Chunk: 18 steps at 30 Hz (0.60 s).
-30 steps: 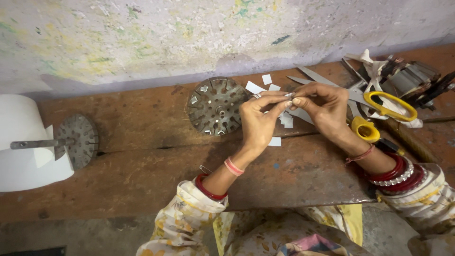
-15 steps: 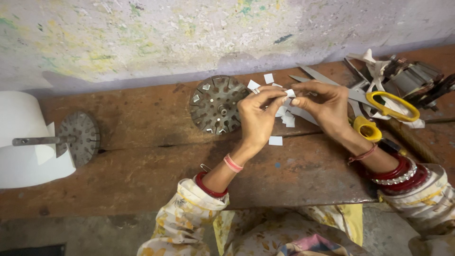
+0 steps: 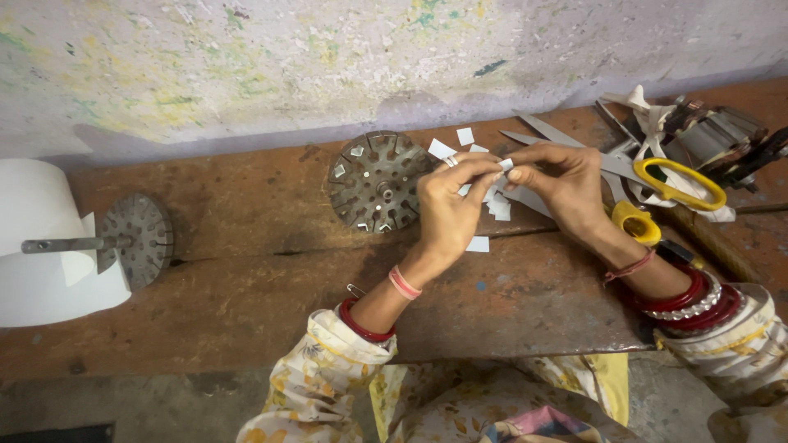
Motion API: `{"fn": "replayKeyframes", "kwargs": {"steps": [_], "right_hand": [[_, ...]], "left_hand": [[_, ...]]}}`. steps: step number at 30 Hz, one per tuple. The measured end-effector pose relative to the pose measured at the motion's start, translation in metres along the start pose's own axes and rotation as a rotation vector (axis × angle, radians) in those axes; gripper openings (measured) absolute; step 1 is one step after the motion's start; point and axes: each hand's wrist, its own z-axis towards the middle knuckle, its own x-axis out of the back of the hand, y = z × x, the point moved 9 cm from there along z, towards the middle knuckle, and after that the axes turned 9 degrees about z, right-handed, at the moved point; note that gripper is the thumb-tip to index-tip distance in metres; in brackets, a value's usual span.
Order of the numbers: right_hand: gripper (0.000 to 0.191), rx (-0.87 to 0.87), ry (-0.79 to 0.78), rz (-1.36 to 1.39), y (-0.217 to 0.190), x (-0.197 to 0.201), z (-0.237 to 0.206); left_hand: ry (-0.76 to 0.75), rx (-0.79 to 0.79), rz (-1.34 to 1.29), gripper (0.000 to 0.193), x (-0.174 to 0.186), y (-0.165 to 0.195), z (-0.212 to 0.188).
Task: The person uses yellow-handled scissors to cut a white paper strip into small rectangular pieces. They then fold each piece and place them into the slots of a perforated metal disc on the table.
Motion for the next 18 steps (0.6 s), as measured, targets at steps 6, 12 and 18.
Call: {"fn": "replayKeyframes", "kwargs": {"steps": [6, 12, 18], "right_hand": [[0.013, -0.003, 0.018, -0.060, -0.002, 0.000, -0.002], [0.011, 0.034, 0.057, -0.009, -0.006, -0.002, -0.005], [0.009, 0.078, 0.056, -0.030, -0.010, -0.003, -0.006]], "left_hand": [[-0.014, -0.039, 0.034, 0.014, -0.003, 0.001, -0.002], [0.068, 0.106, -0.087, 0.044, -0.001, -0.013, -0.003], [0.078, 0.168, -0.191, 0.042, -0.001, -0.015, -0.003]]}}
